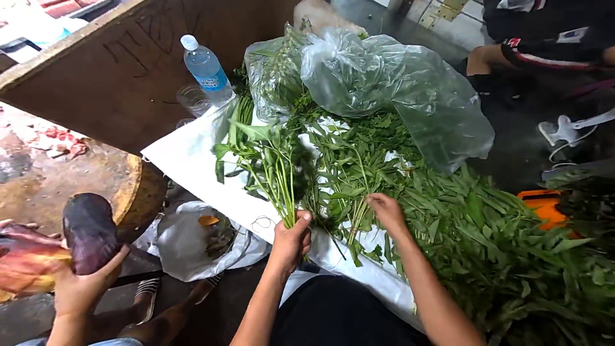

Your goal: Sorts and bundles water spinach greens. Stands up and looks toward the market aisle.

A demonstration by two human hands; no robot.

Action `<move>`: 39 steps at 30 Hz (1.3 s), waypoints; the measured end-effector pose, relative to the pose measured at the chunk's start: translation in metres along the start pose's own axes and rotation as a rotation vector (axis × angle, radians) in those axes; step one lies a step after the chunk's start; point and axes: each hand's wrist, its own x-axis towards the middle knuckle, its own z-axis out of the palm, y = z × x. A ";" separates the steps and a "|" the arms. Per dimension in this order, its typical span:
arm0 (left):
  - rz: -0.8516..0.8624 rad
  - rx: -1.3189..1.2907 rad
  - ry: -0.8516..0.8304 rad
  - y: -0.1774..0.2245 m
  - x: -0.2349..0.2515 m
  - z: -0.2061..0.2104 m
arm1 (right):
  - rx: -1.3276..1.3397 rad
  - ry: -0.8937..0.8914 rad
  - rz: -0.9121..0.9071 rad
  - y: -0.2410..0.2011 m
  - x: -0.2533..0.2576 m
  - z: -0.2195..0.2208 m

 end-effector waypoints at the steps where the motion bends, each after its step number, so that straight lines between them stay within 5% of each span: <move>1: -0.006 -0.005 -0.009 -0.003 0.001 0.003 | 0.085 0.000 -0.008 -0.003 -0.007 -0.006; 13: 0.064 -0.139 -0.058 -0.004 0.034 0.081 | 0.255 0.005 -0.278 -0.026 -0.074 0.007; 26: -0.096 -0.319 -0.247 -0.004 0.018 0.060 | 0.229 -0.054 -0.379 -0.017 -0.085 0.027; 32: -0.198 -0.134 -0.194 -0.007 0.016 0.057 | 0.291 -0.056 -0.440 -0.020 -0.086 0.029; 39: -0.013 0.346 0.097 -0.016 0.041 0.021 | 0.483 0.145 -0.409 -0.045 -0.087 0.001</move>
